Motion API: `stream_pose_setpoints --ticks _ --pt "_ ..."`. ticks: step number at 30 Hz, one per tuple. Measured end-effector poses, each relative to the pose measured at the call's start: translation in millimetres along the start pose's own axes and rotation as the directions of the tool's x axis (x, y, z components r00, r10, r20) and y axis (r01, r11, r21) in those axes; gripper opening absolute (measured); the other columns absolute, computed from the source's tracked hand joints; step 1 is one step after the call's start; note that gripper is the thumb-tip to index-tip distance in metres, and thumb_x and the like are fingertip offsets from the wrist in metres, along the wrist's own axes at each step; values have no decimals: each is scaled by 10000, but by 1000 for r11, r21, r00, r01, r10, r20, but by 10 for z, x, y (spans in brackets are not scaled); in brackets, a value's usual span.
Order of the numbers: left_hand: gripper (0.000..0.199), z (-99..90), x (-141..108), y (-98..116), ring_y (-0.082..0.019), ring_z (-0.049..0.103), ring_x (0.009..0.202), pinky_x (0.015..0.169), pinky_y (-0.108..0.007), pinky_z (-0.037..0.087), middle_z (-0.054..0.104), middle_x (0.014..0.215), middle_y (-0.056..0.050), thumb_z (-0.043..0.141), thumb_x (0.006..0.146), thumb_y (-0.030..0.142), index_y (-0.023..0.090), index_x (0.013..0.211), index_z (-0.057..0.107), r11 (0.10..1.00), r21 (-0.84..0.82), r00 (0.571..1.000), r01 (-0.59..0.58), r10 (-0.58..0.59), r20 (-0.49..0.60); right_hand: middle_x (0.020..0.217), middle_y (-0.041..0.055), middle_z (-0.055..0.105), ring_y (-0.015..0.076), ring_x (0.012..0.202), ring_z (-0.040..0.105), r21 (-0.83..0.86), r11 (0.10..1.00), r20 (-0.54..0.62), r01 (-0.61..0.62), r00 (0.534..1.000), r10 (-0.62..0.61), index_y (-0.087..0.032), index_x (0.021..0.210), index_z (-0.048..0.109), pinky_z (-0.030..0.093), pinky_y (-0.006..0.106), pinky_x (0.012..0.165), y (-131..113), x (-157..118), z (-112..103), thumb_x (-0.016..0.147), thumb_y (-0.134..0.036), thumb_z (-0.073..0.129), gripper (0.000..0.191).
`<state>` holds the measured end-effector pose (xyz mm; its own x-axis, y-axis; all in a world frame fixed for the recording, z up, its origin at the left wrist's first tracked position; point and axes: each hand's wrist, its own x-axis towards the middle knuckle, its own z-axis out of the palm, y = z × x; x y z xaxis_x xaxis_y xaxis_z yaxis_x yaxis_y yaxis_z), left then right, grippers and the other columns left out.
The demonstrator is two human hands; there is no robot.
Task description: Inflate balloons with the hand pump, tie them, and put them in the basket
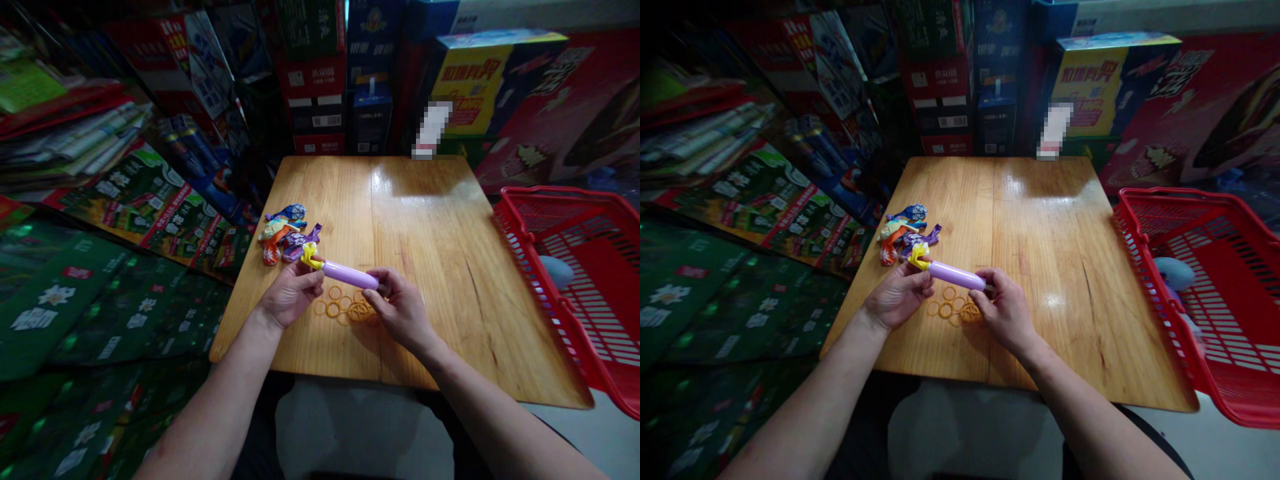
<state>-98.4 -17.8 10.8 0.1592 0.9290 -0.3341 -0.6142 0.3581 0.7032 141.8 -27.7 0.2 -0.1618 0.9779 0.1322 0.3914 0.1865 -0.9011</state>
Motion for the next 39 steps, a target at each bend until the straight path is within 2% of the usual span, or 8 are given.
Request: stream_pose_setpoints --ticks 6,11,15,19,27,32,35,39 --pt "331 67 38 -92 -80 624 669 583 -181 494 655 773 20 914 708 90 140 997 761 990 -138 996 -9 -4 -88 953 62 739 189 784 665 -45 998 -65 53 996 -56 -213 1080 675 525 328 696 -1 22 -7 869 -231 724 217" --pt "284 63 70 -103 -75 621 685 582 -177 475 651 799 23 888 721 44 136 944 739 984 -175 996 -15 -2 -94 982 62 712 190 817 668 -92 983 -106 157 980 -167 -219 1098 651 543 330 702 -9 6 8 895 -206 694 208" --pt "309 20 47 -77 -115 651 719 567 -202 472 657 823 16 892 719 53 158 962 731 987 -151 998 53 -58 -35 967 48 680 183 820 656 -140 966 -131 218 963 -236 -230 1069 629 549 324 695 -40 -7 10 888 -161 672 199" --pt "335 10 28 -67 -103 625 680 524 -176 416 630 768 22 896 713 51 162 986 737 984 -148 995 95 -92 23 949 35 661 169 782 640 -139 962 -114 237 961 -253 -235 1058 619 543 313 666 -42 -14 2 894 -165 671 186" --pt "330 67 77 -116 -87 633 676 503 -159 422 658 800 19 924 700 87 152 977 756 985 -175 997 -11 -3 -81 940 34 675 167 766 626 -124 975 -112 187 973 -200 -228 1049 644 515 301 643 1 1 -1 884 -179 695 180" --pt "289 74 50 -128 -81 603 648 498 -151 404 612 742 29 921 719 95 174 935 746 984 -178 1000 30 -29 7 932 43 700 177 775 630 -80 982 -85 168 981 -175 -222 1048 670 506 316 667 -21 18 -21 887 -210 704 164" --pt "296 83 42 -123 -79 609 662 520 -151 428 615 754 27 912 730 86 183 954 746 977 -213 999 5 3 41 913 44 709 173 750 618 8 996 -19 90 996 -90 -214 1063 683 488 314 655 -12 26 -14 889 -248 721 181" --pt "283 99 53 -112 -79 627 663 527 -149 447 647 775 22 895 751 86 189 972 752 980 -196 1000 -13 18 21 864 32 691 164 710 593 150 986 32 -70 997 66 -212 1099 697 463 307 624 39 40 25 890 -335 742 246"
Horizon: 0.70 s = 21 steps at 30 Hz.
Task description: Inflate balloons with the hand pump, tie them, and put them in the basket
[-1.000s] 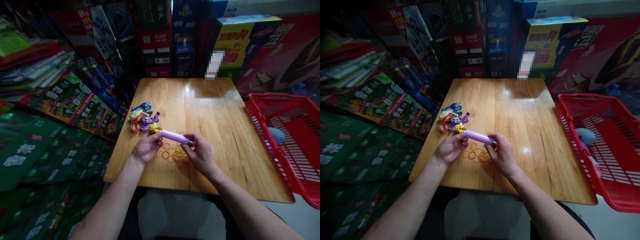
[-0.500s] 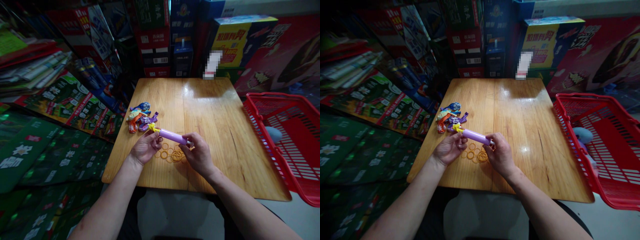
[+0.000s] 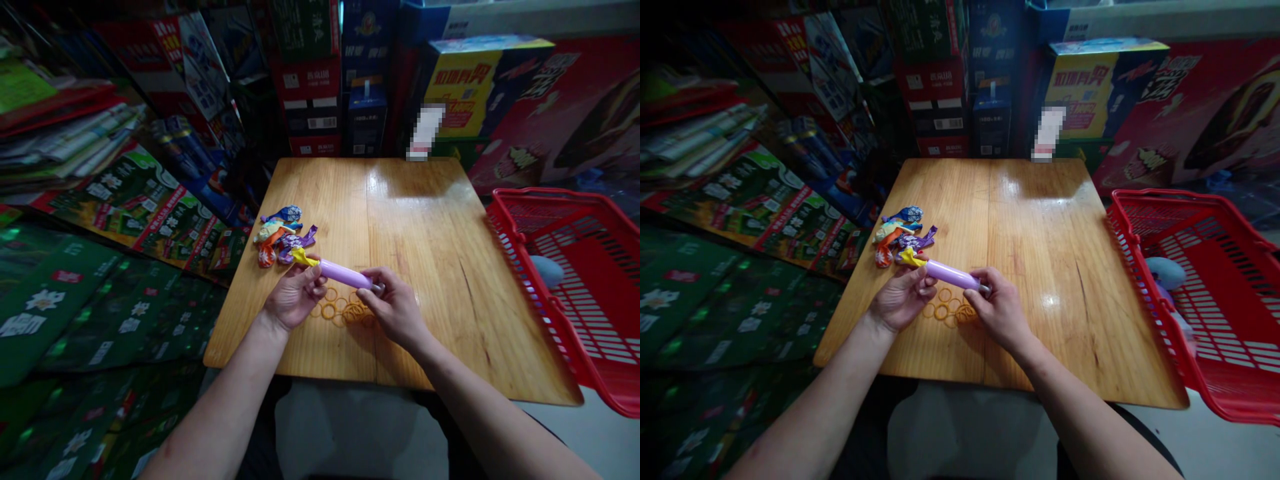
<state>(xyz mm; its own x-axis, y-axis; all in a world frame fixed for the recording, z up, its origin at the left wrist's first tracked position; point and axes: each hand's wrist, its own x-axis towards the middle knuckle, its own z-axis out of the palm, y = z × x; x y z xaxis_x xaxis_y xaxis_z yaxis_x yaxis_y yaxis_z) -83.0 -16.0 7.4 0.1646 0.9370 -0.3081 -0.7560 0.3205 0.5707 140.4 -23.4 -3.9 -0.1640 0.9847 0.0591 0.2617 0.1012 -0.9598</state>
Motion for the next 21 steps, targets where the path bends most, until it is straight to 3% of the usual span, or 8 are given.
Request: stream_pose_setpoints --ticks 3,6,13,17,21 --pt "291 14 10 4 -107 688 734 547 -162 485 749 996 -33 891 769 121 187 1021 763 999 44 1000 -11 11 2 779 11 660 155 656 580 129 984 24 -119 993 117 -198 1136 695 460 303 601 21 21 11 888 -392 747 318" --pt "278 32 21 2 -127 727 804 549 -160 497 741 1263 -100 867 814 166 180 1072 766 998 58 1000 -8 8 6 729 1 649 151 625 596 251 944 86 -213 977 197 -175 1139 691 473 304 595 5 45 -4 881 -418 756 360" --pt "285 43 25 37 -89 670 699 521 -147 478 763 1161 -100 841 792 76 175 1046 759 996 64 998 64 -63 -12 715 -17 623 130 606 570 258 934 124 -245 968 219 -171 1065 717 430 272 560 -17 82 -77 836 -397 799 332" --pt "339 62 9 85 -92 692 699 515 -141 484 760 1185 -108 805 814 56 195 1118 749 995 61 997 81 -80 -15 707 -18 624 125 594 557 268 932 144 -243 967 211 -175 1063 724 430 266 552 -21 87 -101 845 -381 790 308" --pt "263 118 28 58 -140 756 754 535 -163 548 743 1278 -153 788 849 89 161 1098 746 996 63 996 64 -60 -60 687 -22 622 123 576 565 292 915 134 -278 959 249 -171 1083 730 444 263 547 -41 99 -92 848 -396 789 330"
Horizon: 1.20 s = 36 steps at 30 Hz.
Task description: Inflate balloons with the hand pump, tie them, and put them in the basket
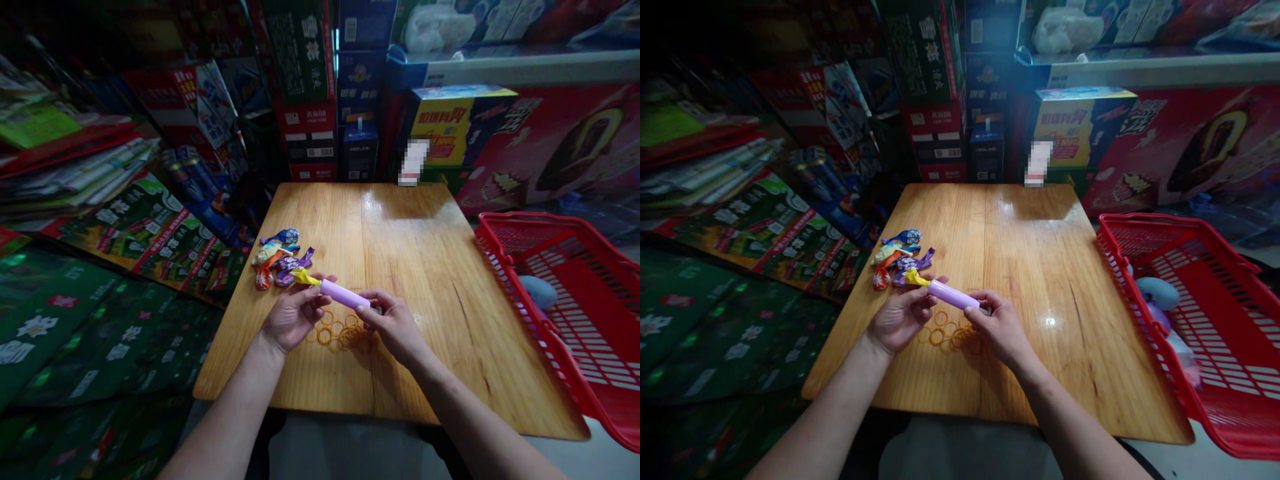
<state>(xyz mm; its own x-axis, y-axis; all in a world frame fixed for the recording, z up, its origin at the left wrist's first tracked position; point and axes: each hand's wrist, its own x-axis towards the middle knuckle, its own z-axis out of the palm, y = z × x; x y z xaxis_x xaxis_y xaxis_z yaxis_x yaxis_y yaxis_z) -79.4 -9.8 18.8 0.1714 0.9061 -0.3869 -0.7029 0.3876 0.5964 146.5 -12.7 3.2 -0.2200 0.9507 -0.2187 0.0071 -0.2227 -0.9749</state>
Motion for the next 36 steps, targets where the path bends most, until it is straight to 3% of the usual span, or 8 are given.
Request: stream_pose_setpoints --ticks 6,9,14,18,25,29,33,36 --pt "157 91 96 -83 -74 692 613 556 -153 570 785 1130 -137 756 896 87 128 1047 746 990 -85 989 -112 103 -105 691 -33 593 122 545 582 29 998 -1 -56 998 56 -179 1110 724 441 251 505 -30 53 -3 826 -459 829 413" --pt "162 90 129 36 -58 672 608 552 -146 563 780 1120 -112 750 904 85 142 1055 742 971 -142 976 -192 174 -133 633 -62 513 89 494 476 275 960 -1 -59 998 62 -187 989 695 374 225 473 -93 108 -131 806 -477 856 379" --pt "186 39 131 299 -25 638 618 556 -118 537 759 1145 -90 771 898 104 164 1071 735 922 -200 942 -332 315 -116 723 -31 498 96 590 415 639 768 14 -36 999 35 -202 950 652 374 236 554 -243 136 -368 815 -495 823 365" --pt "242 61 119 192 -29 653 644 577 -120 549 756 1196 -76 828 856 132 188 1076 745 933 -178 950 -313 307 -64 735 -33 446 108 588 327 684 724 65 -86 996 57 -223 937 619 329 248 550 -258 83 -312 801 -442 821 327" --pt "282 163 64 -221 -78 701 720 647 -188 603 744 1289 -85 848 833 137 210 1090 756 976 -175 991 -130 135 12 718 -57 425 92 556 256 741 630 176 -231 973 149 -225 993 603 266 221 519 -157 24 -111 781 -414 856 380" --pt "259 161 57 -172 -70 684 713 650 -178 594 756 1241 -62 852 819 127 209 1047 762 973 -162 985 -165 170 17 678 -77 374 87 525 190 734 652 144 -191 982 125 -221 979 614 247 220 500 -171 55 -201 825 -387 814 302" --pt "294 124 68 2 -52 654 694 629 -158 572 756 1229 -48 852 810 120 216 1070 756 955 -160 968 -251 252 -15 637 -87 287 95 498 146 716 695 48 -55 998 29 -226 890 605 220 227 473 -232 87 -381 883 -356 749 194" --pt "277 106 72 47 -40 634 671 612 -147 558 759 1219 -47 845 823 120 207 1066 745 947 -155 960 -281 280 -28 638 -88 293 93 497 144 722 691 37 -36 999 13 -224 890 610 218 221 463 -226 69 -379 882 -356 760 199"
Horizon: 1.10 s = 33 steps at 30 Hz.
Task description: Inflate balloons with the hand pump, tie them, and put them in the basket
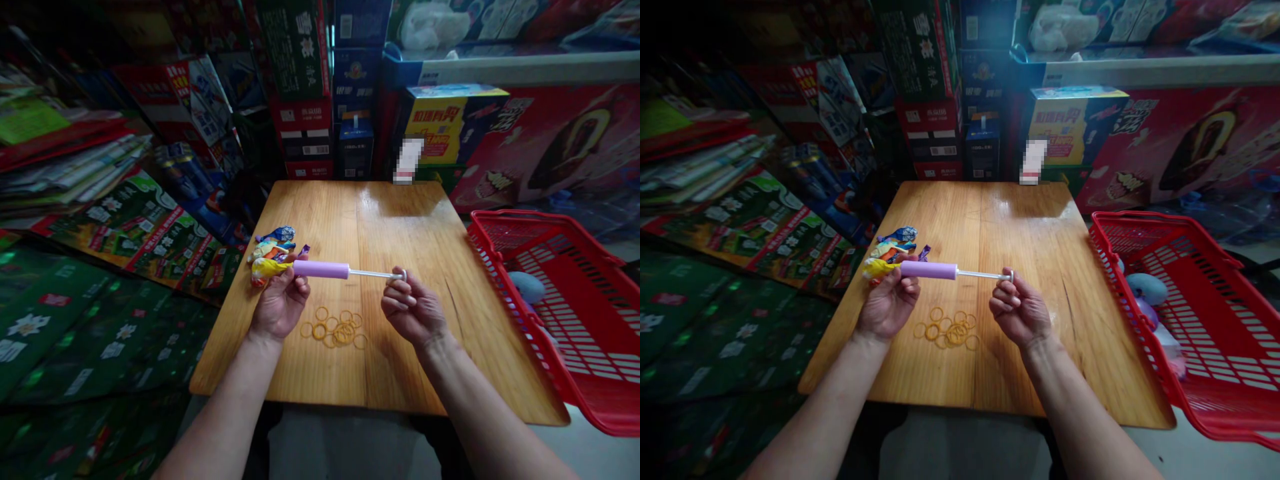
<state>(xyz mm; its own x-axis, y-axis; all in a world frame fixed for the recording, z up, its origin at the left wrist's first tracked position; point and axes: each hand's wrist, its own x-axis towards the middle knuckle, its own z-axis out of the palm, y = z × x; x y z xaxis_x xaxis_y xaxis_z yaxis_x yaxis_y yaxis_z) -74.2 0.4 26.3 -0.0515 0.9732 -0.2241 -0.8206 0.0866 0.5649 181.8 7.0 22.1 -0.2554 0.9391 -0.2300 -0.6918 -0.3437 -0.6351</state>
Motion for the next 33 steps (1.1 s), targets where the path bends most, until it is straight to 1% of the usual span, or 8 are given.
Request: stream_pose_setpoints --ticks 4,6,10,16,19,22,27,33 --pt "233 -13 -39 -130 -49 638 659 603 -158 559 767 1201 -67 844 835 131 195 1029 732 998 5 998 66 -66 5 669 -76 425 80 509 199 10 986 22 -169 985 169 -218 955 624 254 209 470 240 -37 86 831 -399 812 288" --pt "258 -21 -64 -203 -55 645 670 612 -166 561 764 1214 -66 851 828 127 206 1040 726 997 -2 996 82 -82 23 694 -70 486 71 509 233 54 977 13 -204 979 204 -217 970 620 283 202 480 330 -33 118 796 -377 847 328" --pt "223 -35 -62 -196 -68 657 692 622 -181 561 754 1242 -91 837 838 129 192 1023 730 997 11 996 72 -73 45 675 -79 472 66 495 234 120 974 -2 -193 981 194 -210 973 630 287 196 478 255 9 94 812 -332 835 288" --pt "197 -37 3 7 -52 641 652 600 -148 563 777 1116 -74 830 836 121 148 1011 743 1000 17 1000 -2 2 6 654 -77 454 77 479 241 56 998 1 -37 999 37 -221 919 637 277 214 473 36 -17 15 876 -288 754 142" --pt "213 -33 -28 -57 -73 680 689 645 -173 601 775 1187 -96 830 837 124 160 1027 741 998 48 999 40 -41 10 674 -67 508 69 486 280 102 987 19 -124 992 123 -214 969 660 298 197 469 149 -57 61 876 -294 773 167" --pt "202 -26 -69 -166 -75 697 709 685 -180 617 773 1220 -103 821 839 121 167 1019 742 997 36 998 62 -62 17 711 -61 579 37 490 318 236 942 60 -238 971 231 -183 1004 668 338 158 476 286 -69 115 824 -239 844 258" --pt "280 -15 -79 -197 -98 722 767 734 -198 636 766 1250 -107 860 800 146 170 1058 753 998 12 995 62 -63 71 703 -57 617 6 480 362 329 922 76 -205 979 190 -133 1005 671 353 129 476 308 -48 116 808 -164 869 281" --pt "177 -16 -58 -233 -81 687 681 641 -178 612 791 1142 -105 843 842 199 154 976 738 999 8 998 52 -52 -31 712 -53 633 12 488 398 337 913 93 -228 973 209 -147 1015 668 367 135 483 320 -47 97 848 -164 830 234"
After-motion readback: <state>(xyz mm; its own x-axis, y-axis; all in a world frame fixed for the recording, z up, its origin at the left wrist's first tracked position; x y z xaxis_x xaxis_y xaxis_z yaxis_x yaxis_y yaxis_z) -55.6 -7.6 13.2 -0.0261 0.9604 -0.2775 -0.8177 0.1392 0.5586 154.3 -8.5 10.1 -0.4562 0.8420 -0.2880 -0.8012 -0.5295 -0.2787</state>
